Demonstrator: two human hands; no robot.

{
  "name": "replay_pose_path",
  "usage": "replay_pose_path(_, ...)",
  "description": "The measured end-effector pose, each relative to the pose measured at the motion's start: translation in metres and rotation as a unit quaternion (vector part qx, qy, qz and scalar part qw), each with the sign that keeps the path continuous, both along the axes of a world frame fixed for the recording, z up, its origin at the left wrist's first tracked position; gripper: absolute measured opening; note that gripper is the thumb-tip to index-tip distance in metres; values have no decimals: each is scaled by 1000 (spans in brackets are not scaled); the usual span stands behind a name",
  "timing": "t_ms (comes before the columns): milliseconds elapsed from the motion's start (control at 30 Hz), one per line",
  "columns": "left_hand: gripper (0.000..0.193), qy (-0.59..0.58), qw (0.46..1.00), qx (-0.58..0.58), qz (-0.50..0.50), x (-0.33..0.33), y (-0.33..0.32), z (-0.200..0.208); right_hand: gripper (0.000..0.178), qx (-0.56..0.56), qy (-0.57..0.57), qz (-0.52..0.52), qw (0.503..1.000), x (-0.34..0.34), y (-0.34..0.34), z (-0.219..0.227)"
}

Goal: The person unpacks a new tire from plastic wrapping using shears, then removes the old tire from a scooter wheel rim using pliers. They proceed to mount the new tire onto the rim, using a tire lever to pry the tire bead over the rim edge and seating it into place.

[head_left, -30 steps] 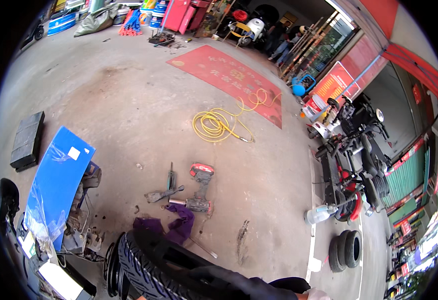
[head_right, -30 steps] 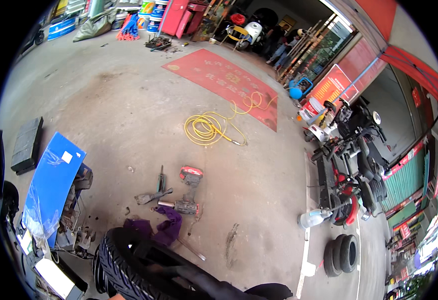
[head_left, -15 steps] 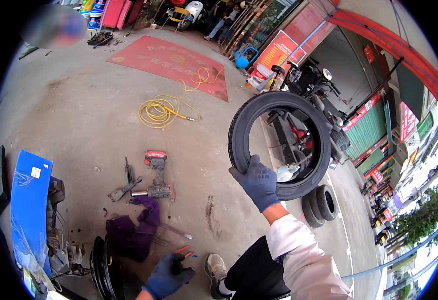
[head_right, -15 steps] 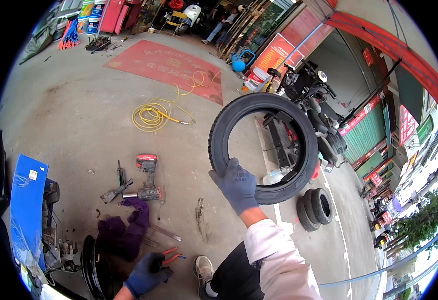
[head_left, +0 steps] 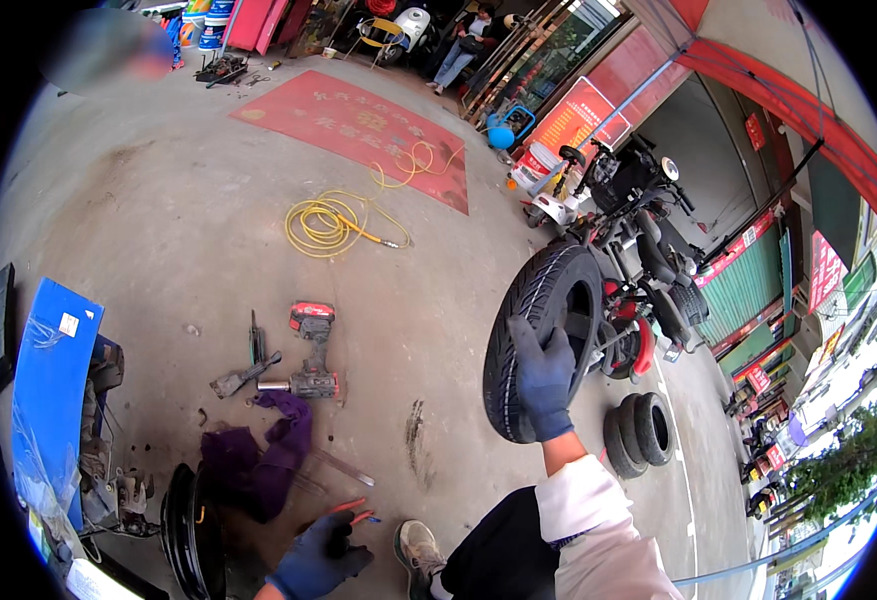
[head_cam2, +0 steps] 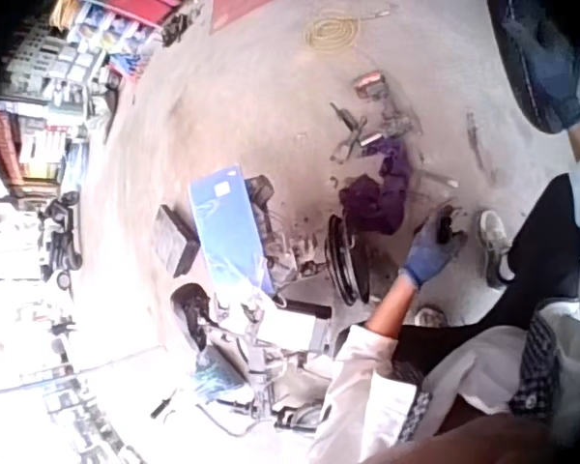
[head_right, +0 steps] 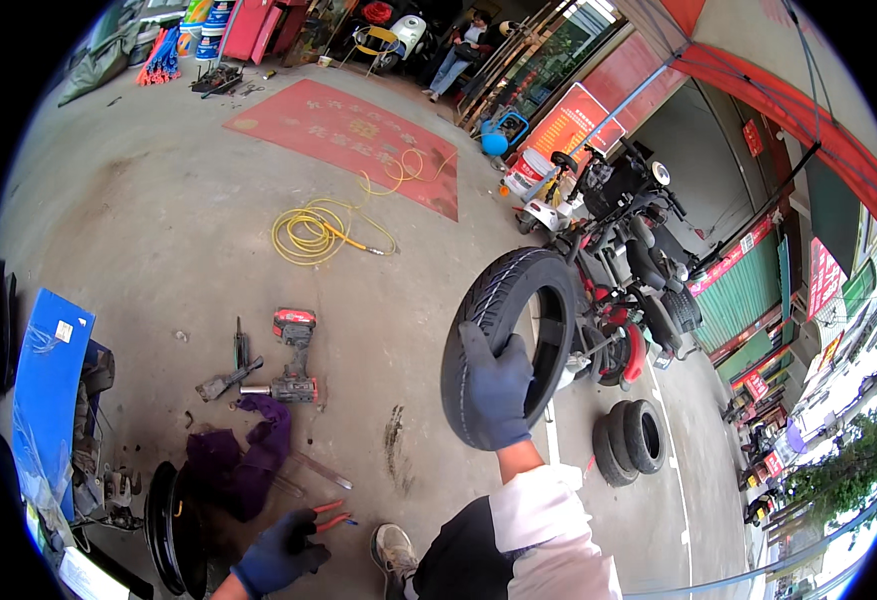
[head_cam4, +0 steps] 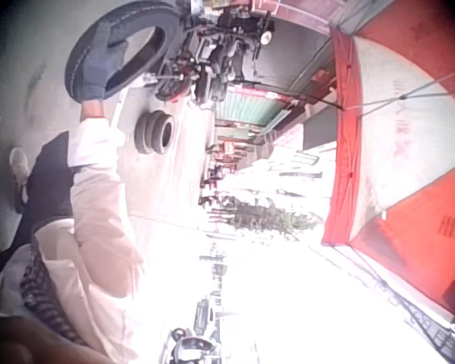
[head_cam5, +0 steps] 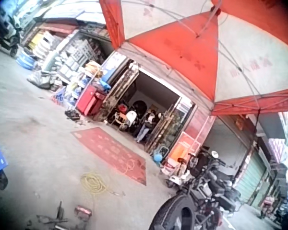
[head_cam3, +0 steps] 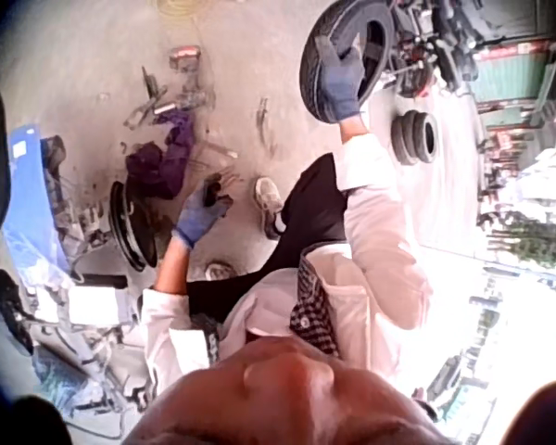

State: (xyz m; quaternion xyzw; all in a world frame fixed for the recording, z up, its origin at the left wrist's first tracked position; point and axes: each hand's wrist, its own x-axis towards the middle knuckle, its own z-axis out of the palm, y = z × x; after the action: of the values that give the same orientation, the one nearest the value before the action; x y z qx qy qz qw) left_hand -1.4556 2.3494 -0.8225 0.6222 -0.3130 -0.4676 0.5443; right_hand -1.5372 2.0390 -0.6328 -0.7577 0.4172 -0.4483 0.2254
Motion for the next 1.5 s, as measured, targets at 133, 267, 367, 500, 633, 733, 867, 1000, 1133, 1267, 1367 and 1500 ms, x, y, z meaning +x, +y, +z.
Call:
replay_pose_path(133,52,-79,996,12,-46,-16,-8,28,68,0,302,-48,952,-4,-20,-16)
replay_pose_path(267,57,20,998,45,-31,-18,-5,11,68,-71,454,47,887,-2,-23,-59)
replay_pose_path(367,56,-120,992,7,-30,-14,-7,3,70,-100,447,54,887,-2,-27,-42)
replay_pose_path(500,53,-78,997,-12,-1,-13,-1,-9,59,-61,363,83,926,14,25,-27)
replay_pose_path(633,42,227,968,-71,85,-1,-10,-1,50,170,-36,276,945,-21,3,6)
replay_pose_path(733,35,388,913,-46,114,19,7,7,60,449,-383,387,708,-38,4,-4)
replay_pose_path(867,32,364,922,2,129,35,5,30,77,482,-325,311,752,-67,-8,-70)
replay_pose_path(1000,47,-98,990,6,103,20,-10,36,86,585,-60,524,616,-39,15,-90)
replay_pose_path(1133,43,-6,996,-81,39,-39,-3,-34,88,650,128,623,416,-13,69,-106)
replay_pose_path(1267,54,-400,915,-10,-54,-74,-6,-86,87,703,43,553,445,7,99,-73)
replay_pose_path(1367,67,-157,967,150,-130,-43,-53,-18,93,668,132,528,508,-15,51,-96)
replay_pose_path(1500,59,-125,961,173,-176,-22,-80,17,65,770,-204,395,457,-79,29,-123)
